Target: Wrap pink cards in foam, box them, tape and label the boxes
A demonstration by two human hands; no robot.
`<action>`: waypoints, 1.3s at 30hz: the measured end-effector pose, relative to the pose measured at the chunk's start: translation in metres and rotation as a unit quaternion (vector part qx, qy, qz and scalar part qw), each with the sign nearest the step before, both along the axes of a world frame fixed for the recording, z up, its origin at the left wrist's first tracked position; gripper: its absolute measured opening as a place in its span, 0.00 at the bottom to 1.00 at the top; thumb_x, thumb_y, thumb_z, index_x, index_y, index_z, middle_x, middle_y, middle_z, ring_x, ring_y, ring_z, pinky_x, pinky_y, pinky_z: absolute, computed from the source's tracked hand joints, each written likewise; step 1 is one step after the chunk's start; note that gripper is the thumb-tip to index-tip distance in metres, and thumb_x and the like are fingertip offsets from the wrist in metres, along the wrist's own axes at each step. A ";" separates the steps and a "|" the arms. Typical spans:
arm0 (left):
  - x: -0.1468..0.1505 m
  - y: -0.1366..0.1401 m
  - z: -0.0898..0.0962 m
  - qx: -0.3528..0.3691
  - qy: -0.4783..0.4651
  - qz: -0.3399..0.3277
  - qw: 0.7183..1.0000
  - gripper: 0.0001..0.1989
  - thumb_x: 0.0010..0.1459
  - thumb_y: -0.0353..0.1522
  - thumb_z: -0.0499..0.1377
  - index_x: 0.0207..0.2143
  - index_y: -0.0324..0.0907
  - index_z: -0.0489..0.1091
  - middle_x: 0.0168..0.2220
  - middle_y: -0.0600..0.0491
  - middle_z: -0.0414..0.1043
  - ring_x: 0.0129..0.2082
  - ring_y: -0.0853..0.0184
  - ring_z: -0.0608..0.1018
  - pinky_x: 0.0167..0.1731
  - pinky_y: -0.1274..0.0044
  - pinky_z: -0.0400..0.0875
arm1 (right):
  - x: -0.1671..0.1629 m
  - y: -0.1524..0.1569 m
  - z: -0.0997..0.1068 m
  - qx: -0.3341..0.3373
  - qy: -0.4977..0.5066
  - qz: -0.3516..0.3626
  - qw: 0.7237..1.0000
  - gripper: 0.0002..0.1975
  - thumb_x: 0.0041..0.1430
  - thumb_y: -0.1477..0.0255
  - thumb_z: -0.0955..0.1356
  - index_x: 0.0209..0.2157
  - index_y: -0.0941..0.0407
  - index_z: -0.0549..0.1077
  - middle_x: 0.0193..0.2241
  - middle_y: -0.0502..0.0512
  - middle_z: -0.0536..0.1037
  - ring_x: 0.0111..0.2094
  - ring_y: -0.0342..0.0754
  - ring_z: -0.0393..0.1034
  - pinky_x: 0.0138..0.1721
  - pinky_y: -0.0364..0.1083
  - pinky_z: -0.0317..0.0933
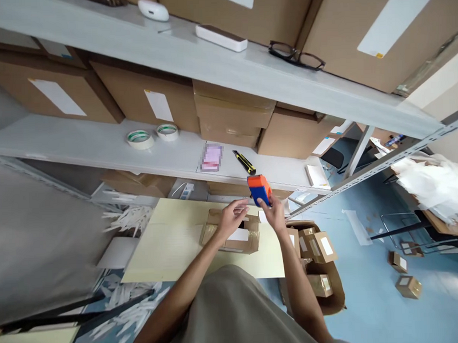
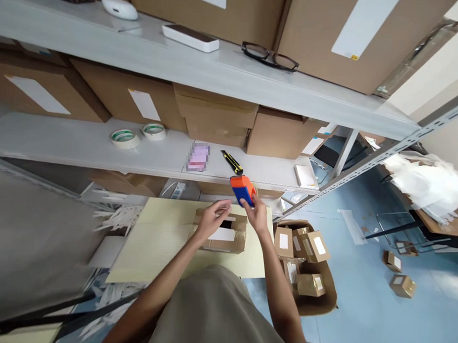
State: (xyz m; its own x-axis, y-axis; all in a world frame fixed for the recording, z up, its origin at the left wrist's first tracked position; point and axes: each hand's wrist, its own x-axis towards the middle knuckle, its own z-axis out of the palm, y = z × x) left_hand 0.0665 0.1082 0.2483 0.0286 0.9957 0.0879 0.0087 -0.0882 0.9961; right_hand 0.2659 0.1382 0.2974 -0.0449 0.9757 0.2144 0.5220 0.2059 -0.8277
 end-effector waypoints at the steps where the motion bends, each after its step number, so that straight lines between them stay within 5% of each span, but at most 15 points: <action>1: -0.004 -0.013 -0.006 -0.018 -0.019 -0.003 1.000 0.23 0.65 0.49 0.68 0.52 0.42 0.80 0.52 0.42 0.87 0.50 0.56 0.89 0.56 0.64 0.85 | -0.009 -0.018 -0.009 -0.032 0.050 0.012 0.998 0.21 0.73 0.49 0.72 0.43 0.55 0.80 0.35 0.57 0.85 0.37 0.55 0.78 0.41 0.51 0.74; 8: -0.035 -0.077 -0.020 -0.094 -0.089 0.044 0.991 0.25 0.58 0.54 0.73 0.42 0.43 0.79 0.41 0.48 0.86 0.42 0.58 0.88 0.47 0.67 0.86 | -0.066 -0.085 -0.040 -0.135 0.186 0.044 0.972 0.25 0.68 0.46 0.74 0.48 0.54 0.79 0.41 0.57 0.85 0.41 0.54 0.79 0.48 0.52 0.76; 11: -0.053 -0.085 -0.015 -0.068 -0.052 0.032 0.996 0.21 0.64 0.51 0.69 0.45 0.44 0.81 0.44 0.47 0.86 0.42 0.60 0.88 0.44 0.71 0.85 | -0.080 -0.091 -0.046 -0.138 0.179 0.050 0.973 0.26 0.69 0.46 0.74 0.53 0.51 0.76 0.46 0.58 0.85 0.46 0.55 0.80 0.53 0.54 0.76; 18: -0.105 -0.083 -0.004 -0.024 0.059 -0.039 0.997 0.15 0.69 0.46 0.66 0.47 0.45 0.81 0.43 0.48 0.85 0.37 0.63 0.85 0.36 0.74 0.80 | -0.099 -0.104 -0.055 -0.172 0.114 0.075 0.976 0.24 0.70 0.46 0.73 0.50 0.51 0.74 0.43 0.56 0.82 0.43 0.53 0.77 0.48 0.52 0.76; 24: -0.150 -0.075 0.022 0.091 0.136 0.093 0.982 0.22 0.71 0.44 0.67 0.63 0.49 0.76 0.58 0.45 0.80 0.52 0.57 0.84 0.49 0.67 0.83 | -0.120 -0.122 -0.048 -0.186 0.022 0.090 0.978 0.24 0.71 0.47 0.72 0.52 0.52 0.72 0.43 0.56 0.81 0.41 0.53 0.75 0.46 0.51 0.74; 29: -0.176 -0.070 0.033 0.175 0.224 0.052 0.957 0.18 0.74 0.42 0.65 0.63 0.54 0.79 0.54 0.46 0.82 0.55 0.52 0.82 0.60 0.57 0.78 | -0.130 -0.127 -0.032 -0.168 -0.079 0.088 0.979 0.22 0.74 0.50 0.70 0.56 0.52 0.70 0.48 0.61 0.81 0.45 0.57 0.77 0.50 0.54 0.75; 39: -0.204 -0.083 0.027 0.165 0.231 -0.004 0.959 0.16 0.76 0.42 0.60 0.60 0.56 0.82 0.54 0.48 0.86 0.50 0.51 0.80 0.55 0.56 0.76 | -0.144 -0.142 -0.021 -0.166 -0.163 0.108 0.967 0.26 0.77 0.49 0.67 0.62 0.53 0.66 0.52 0.68 0.81 0.49 0.63 0.80 0.50 0.59 0.77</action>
State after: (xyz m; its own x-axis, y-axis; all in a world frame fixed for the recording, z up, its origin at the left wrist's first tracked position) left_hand -0.1377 0.0254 0.2757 0.1472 0.9158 0.3737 0.4400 -0.3990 0.8045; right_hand 0.1218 -0.0039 0.2767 -0.2685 0.9485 -0.1682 0.7407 0.0916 -0.6656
